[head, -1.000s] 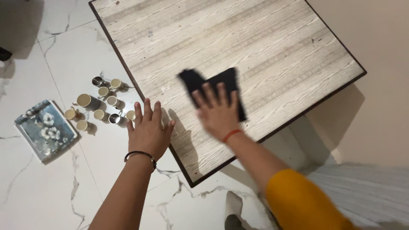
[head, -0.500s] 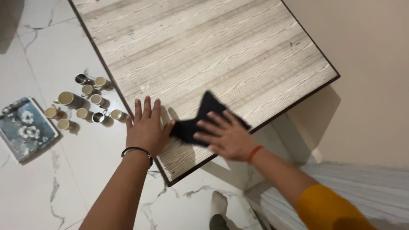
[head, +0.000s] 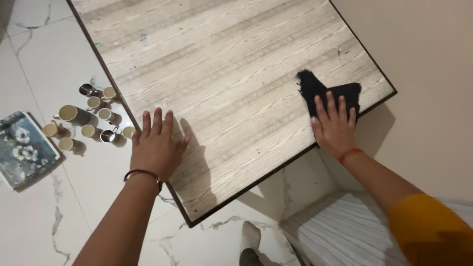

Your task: The person wipes a wooden table surface using a black cloth. The person moves the cloth across the tabletop in repeated strokes, covering different areas of the table.

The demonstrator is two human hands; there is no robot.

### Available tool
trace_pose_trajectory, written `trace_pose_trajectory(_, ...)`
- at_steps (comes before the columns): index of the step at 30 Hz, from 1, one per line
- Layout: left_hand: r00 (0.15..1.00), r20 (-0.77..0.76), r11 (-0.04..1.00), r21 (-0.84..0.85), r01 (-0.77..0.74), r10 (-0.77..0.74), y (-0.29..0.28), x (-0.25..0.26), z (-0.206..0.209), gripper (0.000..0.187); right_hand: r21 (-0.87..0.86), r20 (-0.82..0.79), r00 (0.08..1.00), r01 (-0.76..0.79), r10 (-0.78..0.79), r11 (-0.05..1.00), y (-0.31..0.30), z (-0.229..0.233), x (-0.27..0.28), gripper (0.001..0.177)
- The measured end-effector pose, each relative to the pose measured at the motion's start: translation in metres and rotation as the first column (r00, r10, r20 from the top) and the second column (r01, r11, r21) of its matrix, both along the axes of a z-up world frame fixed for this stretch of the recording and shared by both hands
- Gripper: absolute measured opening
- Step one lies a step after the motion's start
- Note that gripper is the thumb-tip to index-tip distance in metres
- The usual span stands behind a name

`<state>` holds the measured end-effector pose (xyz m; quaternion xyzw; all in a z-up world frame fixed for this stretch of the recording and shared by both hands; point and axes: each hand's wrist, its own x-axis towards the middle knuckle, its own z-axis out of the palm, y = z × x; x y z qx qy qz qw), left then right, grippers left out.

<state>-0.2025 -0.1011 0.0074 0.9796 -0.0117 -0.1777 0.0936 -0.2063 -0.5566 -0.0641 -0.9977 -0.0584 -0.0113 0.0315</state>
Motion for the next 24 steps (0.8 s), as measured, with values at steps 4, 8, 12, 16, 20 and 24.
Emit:
trace_pose_trajectory(4, 0.998, 0.046, 0.999, 0.021, 0.032, -0.033, 0.032, -0.012, -0.007, 0.077, -0.022, 0.031, 0.901, -0.433, 0.433, 0.901, 0.043, 0.006, -0.034, 0.062)
trace_pose_trajectory(8, 0.995, 0.097, 0.999, -0.011, 0.037, -0.036, 0.046, -0.025, -0.013, 0.077, -0.023, -0.016, 0.717, -0.697, 0.697, 0.716, 0.129, 0.001, -0.072, 0.059)
trace_pose_trajectory(12, 0.994, 0.092, 0.998, -0.027, 0.065, -0.062, 0.067, -0.049, -0.011, 0.078, 0.074, 0.008, 0.56, -0.827, 0.828, 0.558, 0.206, 0.005, -0.103, 0.055)
trace_pose_trajectory(16, 0.996, 0.093, 0.999, -0.035, 0.014, -0.011, 0.099, -0.07, -0.004, 0.079, 0.154, 0.032, 0.478, -0.87, 0.878, 0.469, 0.246, 0.019, -0.114, 0.056)
trace_pose_trajectory(20, 0.993, 0.112, 0.998, -0.057, -0.034, 0.04, 0.119, -0.082, -0.003, 0.079, 0.209, 0.012, 0.38, -0.905, 0.925, 0.37, 0.29, 0.036, -0.106, 0.047)
trace_pose_trajectory(24, 0.993, 0.111, 0.999, -0.029, -0.041, 0.044, 0.125, -0.081, -0.008, 0.078, 0.122, -0.372, 0.4, -0.874, 0.838, 0.471, 0.331, 0.062, -0.078, 0.03)
